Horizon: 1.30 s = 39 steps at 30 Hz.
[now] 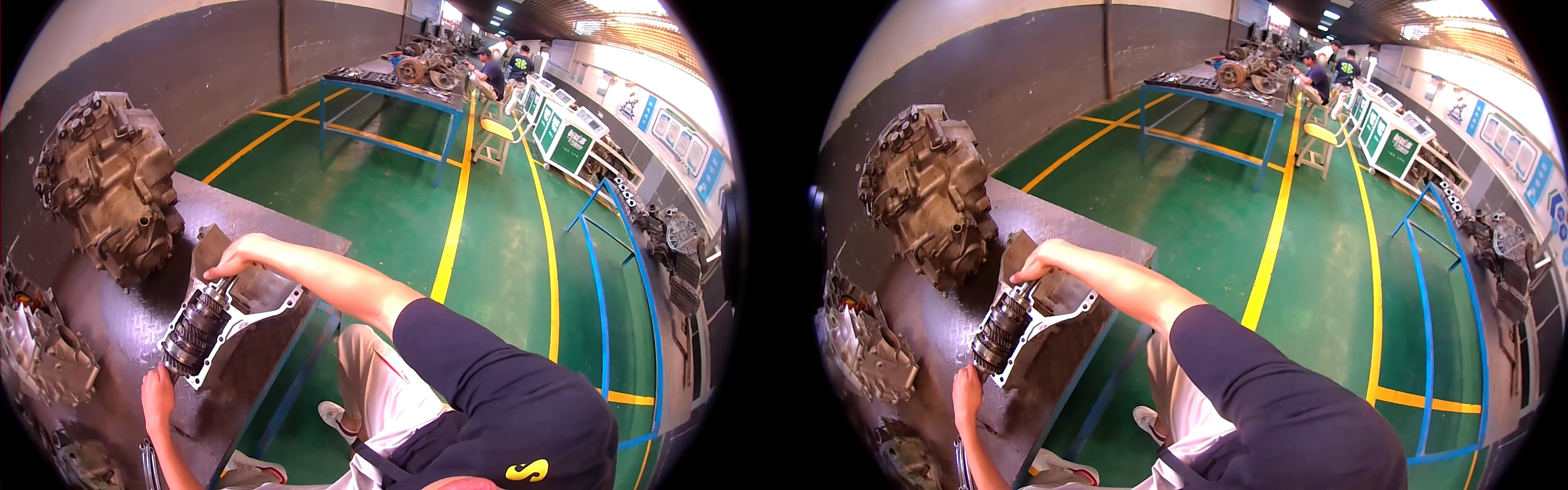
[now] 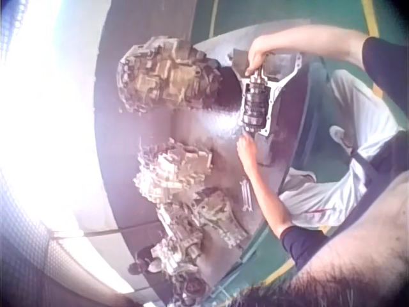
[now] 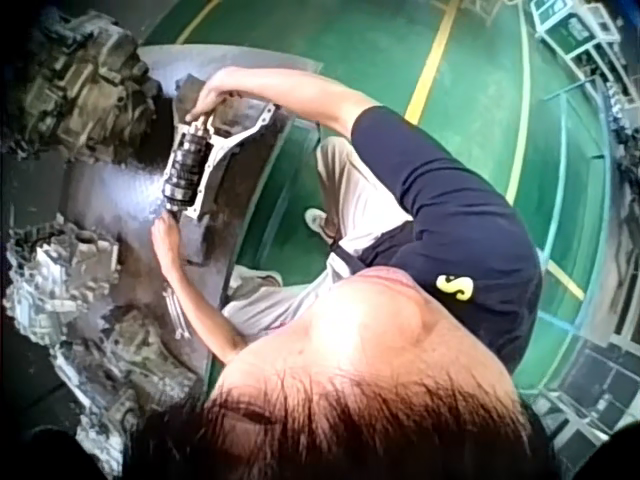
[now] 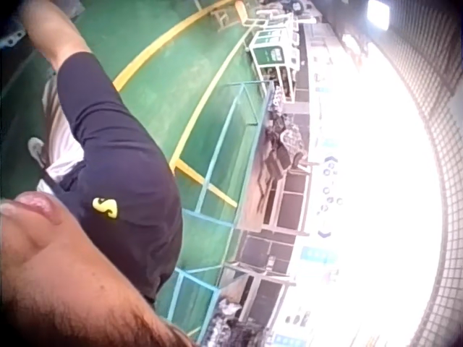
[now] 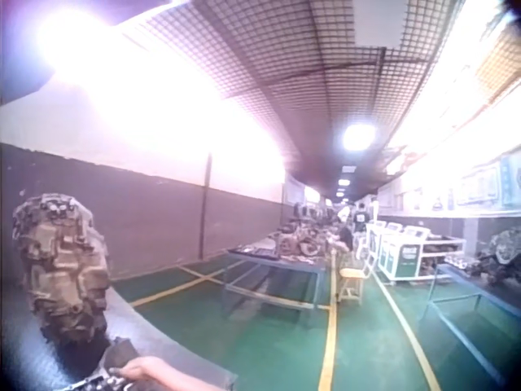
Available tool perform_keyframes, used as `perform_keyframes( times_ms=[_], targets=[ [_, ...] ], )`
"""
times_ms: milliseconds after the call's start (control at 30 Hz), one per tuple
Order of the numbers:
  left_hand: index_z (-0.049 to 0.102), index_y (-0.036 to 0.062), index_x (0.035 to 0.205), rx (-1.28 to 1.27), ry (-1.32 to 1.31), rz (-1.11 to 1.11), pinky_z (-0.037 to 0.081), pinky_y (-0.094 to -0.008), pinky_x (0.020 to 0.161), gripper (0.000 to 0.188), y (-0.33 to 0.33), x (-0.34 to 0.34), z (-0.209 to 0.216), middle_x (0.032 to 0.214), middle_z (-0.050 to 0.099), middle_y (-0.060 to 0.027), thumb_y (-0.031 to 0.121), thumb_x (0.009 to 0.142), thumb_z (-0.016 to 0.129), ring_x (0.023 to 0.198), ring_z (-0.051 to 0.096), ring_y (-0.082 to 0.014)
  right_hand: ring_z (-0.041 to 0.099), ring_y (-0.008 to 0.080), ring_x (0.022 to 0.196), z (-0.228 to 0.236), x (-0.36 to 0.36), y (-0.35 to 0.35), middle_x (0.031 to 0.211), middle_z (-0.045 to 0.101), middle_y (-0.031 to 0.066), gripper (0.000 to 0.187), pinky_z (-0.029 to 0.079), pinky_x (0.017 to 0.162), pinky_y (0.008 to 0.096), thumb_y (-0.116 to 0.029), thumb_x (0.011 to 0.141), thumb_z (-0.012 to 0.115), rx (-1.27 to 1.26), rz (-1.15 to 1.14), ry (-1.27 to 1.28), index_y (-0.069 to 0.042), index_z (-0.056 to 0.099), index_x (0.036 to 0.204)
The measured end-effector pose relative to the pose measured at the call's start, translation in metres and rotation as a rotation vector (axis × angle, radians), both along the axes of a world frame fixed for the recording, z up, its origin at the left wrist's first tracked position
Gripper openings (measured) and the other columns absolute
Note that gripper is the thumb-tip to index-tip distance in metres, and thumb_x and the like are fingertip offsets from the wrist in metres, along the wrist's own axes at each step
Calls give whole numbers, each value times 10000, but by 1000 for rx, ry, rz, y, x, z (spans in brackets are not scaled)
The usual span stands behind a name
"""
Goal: The person fits a gear shaft assembly into a transmission casing, walks to another table to work on an engine block, and returns to assemble shift forks and gear shafts into the transmission housing.
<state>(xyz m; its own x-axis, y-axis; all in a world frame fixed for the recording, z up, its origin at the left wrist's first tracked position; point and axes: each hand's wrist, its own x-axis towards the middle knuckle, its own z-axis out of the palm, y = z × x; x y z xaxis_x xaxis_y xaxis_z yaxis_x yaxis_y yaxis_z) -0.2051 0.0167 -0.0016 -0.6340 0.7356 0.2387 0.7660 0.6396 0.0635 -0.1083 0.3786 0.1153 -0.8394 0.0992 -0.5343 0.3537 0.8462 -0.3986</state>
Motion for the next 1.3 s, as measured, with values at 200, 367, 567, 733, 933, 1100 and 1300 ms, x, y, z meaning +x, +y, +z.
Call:
perform_keyframes(
  times_ms=[200,367,567,733,933,1100,1300],
  targets=[
    [561,-41,943,-128,-708,214,466,-500,772,292,11,-10,27,916,615,-259,185,972,378,892,587,-409,561,359,1141,-3,-3,-2,1427,449,135,789,504,884,480,-725,855,378,-7,-31,-22,-178,436,1421],
    [573,-18,932,-153,-443,216,473,-485,764,261,5,-8,14,947,616,-256,178,955,403,923,587,-396,590,337,1053,-5,-12,-4,1394,476,131,712,505,873,467,-648,880,410,6,-16,-67,-150,478,1384],
    [596,15,994,-69,35,149,470,-493,771,286,2,0,-9,982,632,-204,226,972,405,931,580,-399,624,310,984,-6,-8,-8,1288,573,128,614,511,833,443,-568,899,425,40,-30,-43,-128,549,1309],
    [670,28,986,100,-57,394,464,-510,768,414,20,24,12,959,656,-219,334,976,391,899,604,-408,651,293,1000,-31,-8,-6,1096,681,128,456,497,863,419,-399,857,430,293,-15,278,-103,703,1072],
    [675,19,935,229,176,435,465,-526,656,434,27,40,5,789,655,-213,329,982,376,737,614,-416,645,303,1020,-31,7,-9,1066,693,120,445,490,878,428,-393,860,414,331,10,482,-106,724,1001],
    [661,8,885,246,196,401,447,-529,626,425,26,40,-1,759,647,-209,300,987,371,698,605,-418,653,320,970,-33,11,-9,996,701,134,431,503,841,436,-406,859,420,288,-2,569,-117,733,925],
    [646,-3,817,282,209,338,430,-528,639,427,24,37,-11,756,637,-213,274,997,374,713,592,-411,667,345,833,-42,10,-4,851,697,166,384,523,750,443,-355,845,454,349,37,647,-83,719,790]
  ],
)
